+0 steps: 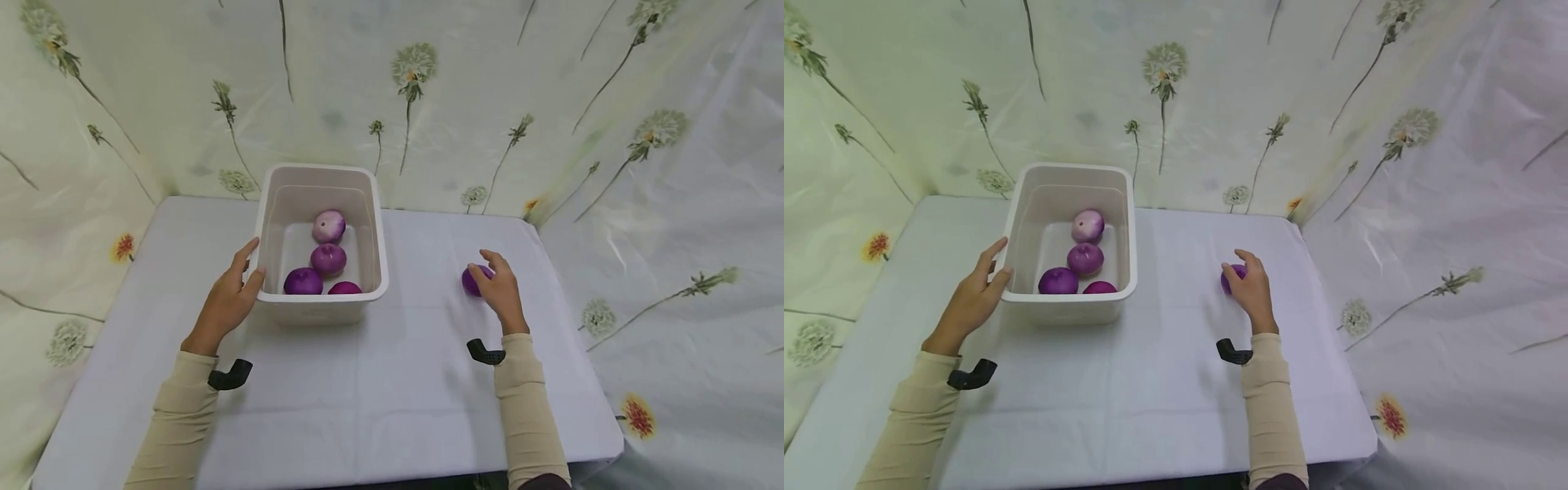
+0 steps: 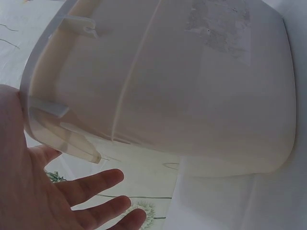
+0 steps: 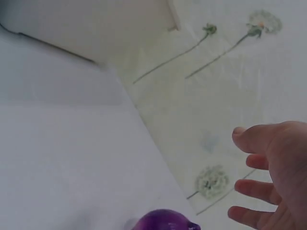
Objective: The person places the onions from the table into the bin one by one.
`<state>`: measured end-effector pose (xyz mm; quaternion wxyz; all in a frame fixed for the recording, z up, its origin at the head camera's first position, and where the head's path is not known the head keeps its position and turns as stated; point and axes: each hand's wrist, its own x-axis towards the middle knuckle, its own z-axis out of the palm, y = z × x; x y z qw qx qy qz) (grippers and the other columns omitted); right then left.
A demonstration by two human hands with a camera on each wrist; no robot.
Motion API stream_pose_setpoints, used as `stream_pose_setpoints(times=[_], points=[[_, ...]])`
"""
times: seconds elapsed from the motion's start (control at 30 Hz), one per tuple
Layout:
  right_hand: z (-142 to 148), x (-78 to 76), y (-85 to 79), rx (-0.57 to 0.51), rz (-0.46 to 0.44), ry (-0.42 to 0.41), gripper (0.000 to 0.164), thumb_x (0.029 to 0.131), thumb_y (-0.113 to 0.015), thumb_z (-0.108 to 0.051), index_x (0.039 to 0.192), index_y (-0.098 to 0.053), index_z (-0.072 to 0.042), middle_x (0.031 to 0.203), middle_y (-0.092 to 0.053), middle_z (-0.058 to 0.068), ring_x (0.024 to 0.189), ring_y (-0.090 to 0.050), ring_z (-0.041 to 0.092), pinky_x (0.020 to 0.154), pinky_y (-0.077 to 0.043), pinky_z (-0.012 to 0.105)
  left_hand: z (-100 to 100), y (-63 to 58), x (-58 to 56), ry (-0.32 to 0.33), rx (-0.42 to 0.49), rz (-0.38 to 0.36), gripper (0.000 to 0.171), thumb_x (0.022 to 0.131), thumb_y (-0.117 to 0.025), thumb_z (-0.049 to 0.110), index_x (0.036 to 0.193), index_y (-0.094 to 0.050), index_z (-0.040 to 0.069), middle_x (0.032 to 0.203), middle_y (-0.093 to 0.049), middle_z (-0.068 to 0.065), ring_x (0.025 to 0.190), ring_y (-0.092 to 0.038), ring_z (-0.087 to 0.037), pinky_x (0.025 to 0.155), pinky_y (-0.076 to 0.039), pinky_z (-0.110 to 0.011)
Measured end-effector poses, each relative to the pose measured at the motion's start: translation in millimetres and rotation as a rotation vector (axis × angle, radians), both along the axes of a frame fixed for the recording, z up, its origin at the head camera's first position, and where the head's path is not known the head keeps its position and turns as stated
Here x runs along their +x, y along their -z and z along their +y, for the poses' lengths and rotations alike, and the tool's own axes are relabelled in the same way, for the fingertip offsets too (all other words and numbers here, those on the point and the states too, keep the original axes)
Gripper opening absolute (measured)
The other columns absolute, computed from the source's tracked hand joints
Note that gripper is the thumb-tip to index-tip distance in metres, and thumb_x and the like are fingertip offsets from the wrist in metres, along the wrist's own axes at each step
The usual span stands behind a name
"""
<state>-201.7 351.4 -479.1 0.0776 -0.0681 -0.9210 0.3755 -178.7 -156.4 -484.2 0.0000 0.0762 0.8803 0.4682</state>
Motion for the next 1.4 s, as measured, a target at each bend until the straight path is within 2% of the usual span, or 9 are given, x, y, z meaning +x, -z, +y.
stream_pose_setpoints(times=[0.4,0.83,1.1,1.4], points=[[25.7,3.8,17.9,0.033,-0.083,0.032,0.061,0.098,-0.063,-0.032,0.148,-0.043,-0.004,0.151,-0.044,0.024,0.139,-0.039,0.046,0.112,-0.038,0.057,0.9,-0.8,0.8,0.007,-0.004,-0.007,0.060,0.106,-0.037,0.043,0.161,-0.013,0.037,0.157,-0.037,-0.025,0.135,-0.045,-0.048,0.097,-0.043,-0.068],[33.7,-9.0,38.9,0.080,-0.182,0.042,0.068,0.095,-0.068,-0.025,0.150,-0.038,0.000,0.152,-0.034,0.032,0.143,-0.033,0.048,0.117,-0.028,0.060,1.3,-3.1,2.9,-0.004,-0.001,-0.018,0.060,0.105,-0.038,0.044,0.160,-0.015,0.038,0.161,-0.031,-0.020,0.144,-0.036,-0.046,0.104,-0.038,-0.071],[32.1,-18.4,51.1,0.077,-0.188,0.054,0.075,0.093,-0.071,-0.021,0.151,-0.033,0.005,0.153,-0.028,0.034,0.144,-0.030,0.049,0.119,-0.026,0.059,2.6,-2.7,1.0,-0.005,-0.007,-0.029,0.061,0.105,-0.040,0.044,0.161,-0.016,0.034,0.161,-0.031,-0.022,0.143,-0.037,-0.046,0.103,-0.040,-0.069],[24.9,-24.2,58.8,0.101,-0.238,0.101,0.080,0.092,-0.071,-0.026,0.155,-0.029,0.000,0.156,-0.024,0.032,0.144,-0.029,0.051,0.116,-0.027,0.063,-0.7,-1.8,-0.2,-0.004,-0.009,-0.038,0.061,0.105,-0.038,0.046,0.160,-0.014,0.038,0.158,-0.034,-0.026,0.138,-0.044,-0.048,0.099,-0.044,-0.068]])
